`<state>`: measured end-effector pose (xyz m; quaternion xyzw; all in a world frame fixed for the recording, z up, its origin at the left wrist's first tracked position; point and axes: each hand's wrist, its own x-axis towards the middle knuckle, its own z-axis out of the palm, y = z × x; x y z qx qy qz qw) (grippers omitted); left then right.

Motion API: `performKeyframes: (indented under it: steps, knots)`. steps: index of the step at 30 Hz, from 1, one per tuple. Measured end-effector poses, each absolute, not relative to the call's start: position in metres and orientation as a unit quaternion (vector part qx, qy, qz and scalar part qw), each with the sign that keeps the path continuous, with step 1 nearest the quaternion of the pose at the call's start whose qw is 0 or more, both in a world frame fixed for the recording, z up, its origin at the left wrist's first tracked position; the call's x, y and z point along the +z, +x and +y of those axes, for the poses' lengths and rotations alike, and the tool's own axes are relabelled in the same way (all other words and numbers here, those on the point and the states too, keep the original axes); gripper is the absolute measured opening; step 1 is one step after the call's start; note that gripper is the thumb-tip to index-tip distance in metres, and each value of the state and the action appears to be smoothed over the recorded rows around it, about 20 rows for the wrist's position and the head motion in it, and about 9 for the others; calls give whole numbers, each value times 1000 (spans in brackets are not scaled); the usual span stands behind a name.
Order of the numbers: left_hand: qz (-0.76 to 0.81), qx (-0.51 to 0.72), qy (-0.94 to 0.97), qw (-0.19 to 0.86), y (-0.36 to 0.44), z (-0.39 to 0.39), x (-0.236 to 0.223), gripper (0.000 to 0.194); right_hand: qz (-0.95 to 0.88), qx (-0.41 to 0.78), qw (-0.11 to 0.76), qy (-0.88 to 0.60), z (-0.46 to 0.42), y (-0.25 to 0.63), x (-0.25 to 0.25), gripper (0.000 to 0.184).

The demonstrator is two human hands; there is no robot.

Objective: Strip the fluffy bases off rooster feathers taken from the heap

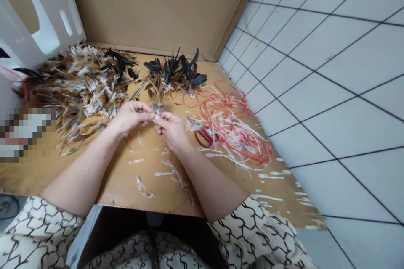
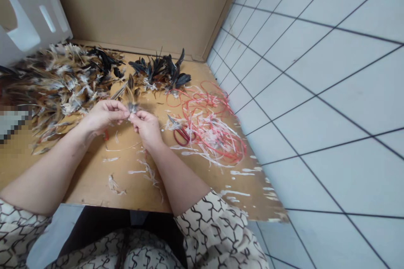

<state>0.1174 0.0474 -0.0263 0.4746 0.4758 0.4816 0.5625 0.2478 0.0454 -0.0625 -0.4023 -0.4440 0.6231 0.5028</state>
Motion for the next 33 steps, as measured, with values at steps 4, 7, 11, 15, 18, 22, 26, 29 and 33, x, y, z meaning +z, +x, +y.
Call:
performKeyframes:
  steps: [4, 7, 11, 15, 18, 22, 26, 29, 33]
  knots:
    - [470, 498, 474, 554, 120, 48, -27, 25, -449, 622, 499, -404, 45, 248, -62, 23]
    - [470, 510, 476, 540, 121, 48, -27, 24, -447, 626, 499, -400, 43, 247, -60, 24]
    - [464, 516, 480, 537, 121, 49, -29, 22, -441, 638, 495, -392, 43, 247, -60, 24]
    - [456, 523, 471, 545, 122, 50, -33, 19, -437, 641, 492, -394, 44, 248, -60, 25]
    - [450, 523, 464, 556, 122, 51, -34, 20, -438, 641, 492, -394, 45, 248, -61, 25]
    - [443, 525, 460, 563, 121, 50, -33, 21, -438, 647, 490, -387, 45, 249, -60, 25]
    - [447, 518, 448, 575, 123, 50, -32, 21, -453, 650, 479, -378, 45, 250, -59, 25]
    - [443, 512, 434, 595, 124, 51, -34, 18, -480, 638, 473, -372, 46, 251, -58, 23]
    - [445, 534, 406, 593, 121, 54, -33, 13, -508, 618, 465, -378, 46, 251, -59, 22]
